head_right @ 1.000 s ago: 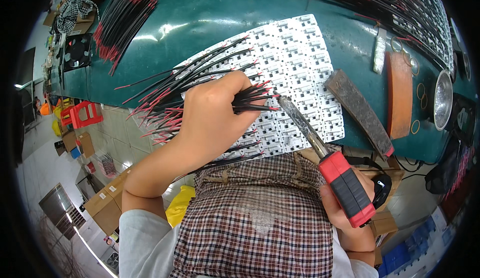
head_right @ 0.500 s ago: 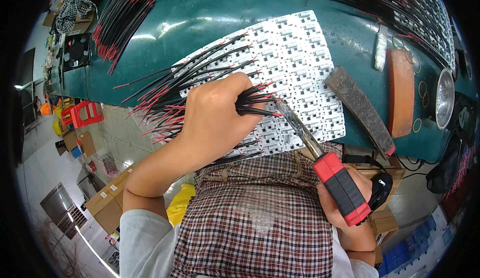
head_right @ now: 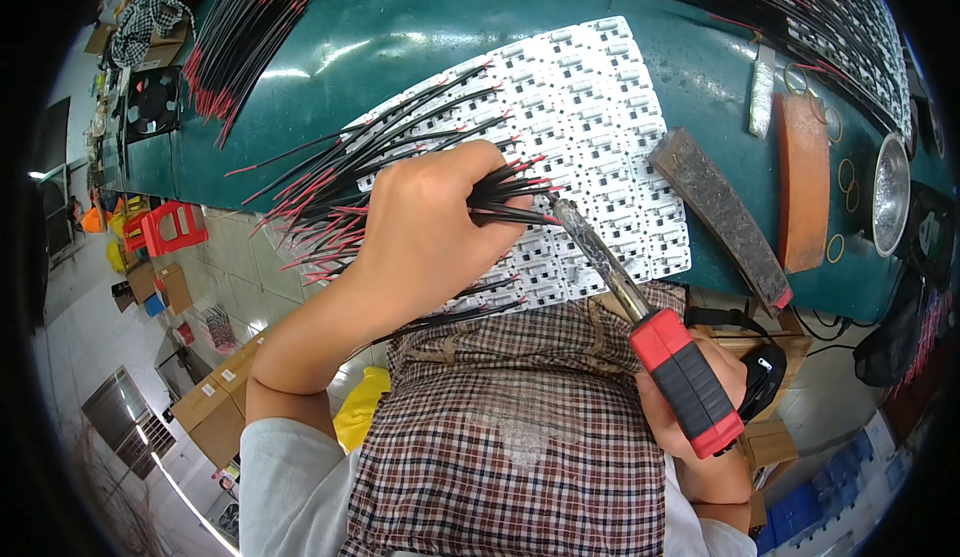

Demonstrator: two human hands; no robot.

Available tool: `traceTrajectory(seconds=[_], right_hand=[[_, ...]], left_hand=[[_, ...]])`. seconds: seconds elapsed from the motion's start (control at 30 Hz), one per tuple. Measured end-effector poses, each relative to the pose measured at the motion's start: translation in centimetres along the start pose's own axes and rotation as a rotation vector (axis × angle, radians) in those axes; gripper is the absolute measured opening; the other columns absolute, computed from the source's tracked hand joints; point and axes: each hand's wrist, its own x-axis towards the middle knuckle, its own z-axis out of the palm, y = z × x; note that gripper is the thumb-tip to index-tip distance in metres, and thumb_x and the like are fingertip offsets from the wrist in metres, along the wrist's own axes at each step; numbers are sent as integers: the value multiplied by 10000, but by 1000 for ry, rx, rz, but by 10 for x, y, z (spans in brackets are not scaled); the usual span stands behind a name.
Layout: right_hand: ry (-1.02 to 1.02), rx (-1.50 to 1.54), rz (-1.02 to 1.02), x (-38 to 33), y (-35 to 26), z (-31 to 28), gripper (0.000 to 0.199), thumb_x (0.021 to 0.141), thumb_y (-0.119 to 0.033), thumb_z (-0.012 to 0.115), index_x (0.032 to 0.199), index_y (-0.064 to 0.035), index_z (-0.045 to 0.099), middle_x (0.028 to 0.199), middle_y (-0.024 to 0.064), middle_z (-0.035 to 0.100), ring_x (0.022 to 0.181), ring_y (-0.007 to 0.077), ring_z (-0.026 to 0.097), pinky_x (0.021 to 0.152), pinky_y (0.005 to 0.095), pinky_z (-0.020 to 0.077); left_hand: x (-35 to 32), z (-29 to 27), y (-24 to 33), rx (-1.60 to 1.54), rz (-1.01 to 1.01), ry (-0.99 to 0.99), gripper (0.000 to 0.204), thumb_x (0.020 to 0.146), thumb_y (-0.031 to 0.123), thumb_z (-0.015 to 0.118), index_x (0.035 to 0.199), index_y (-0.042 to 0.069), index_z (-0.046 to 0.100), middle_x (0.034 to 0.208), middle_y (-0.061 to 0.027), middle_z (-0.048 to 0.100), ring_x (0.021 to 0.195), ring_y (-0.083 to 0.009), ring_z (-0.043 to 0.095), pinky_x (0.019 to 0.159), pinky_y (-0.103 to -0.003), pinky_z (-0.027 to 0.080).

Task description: The person solders the stripped ends of wire bundles using a soldering iron over a panel on the workbench.

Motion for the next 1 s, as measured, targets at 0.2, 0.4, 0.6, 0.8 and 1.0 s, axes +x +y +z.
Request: traceTrajectory(seconds=[0.2,0.4,0.6,0.8,1.0], right_hand=[[12,65,-3,-1,4,2,258,700,-21,727,953,4,686,833,147,655,693,325,657,641,369,530],[14,39,-4,-5,6,3,265,695,-17,718,957,10,682,848,158,662,707,333,663,657,374,537],[22,110,228,-29,23,2,273,714,-33,728,977,16,672,843,155,658,673,332,636,628,373,513],[68,123,222,-25,16,1,214,742,-54,742,938,3,677,789,125,649,646,298,625,611,359,497],[98,105,211,-31,19,2,186,768,-72,755,926,-4,685,774,106,649,648,264,632,611,350,497]], left_hand=[[1,-2,1,4,-4,-40,208,750,143,775,737,24,605,649,-126,631,583,-322,633,534,-409,473],[1,0,2,5,-7,-16,213,752,148,770,729,23,600,647,-133,628,591,-328,633,535,-418,471],[2,-1,1,23,-3,-21,215,755,147,765,719,24,592,655,-135,632,597,-333,633,540,-420,473],[3,-7,0,-48,-36,-95,202,795,151,743,887,17,623,684,-120,652,616,-302,655,565,-401,488],[5,-15,-4,-127,-109,-217,81,917,67,613,973,9,610,768,-130,683,668,-297,682,626,-378,511]])
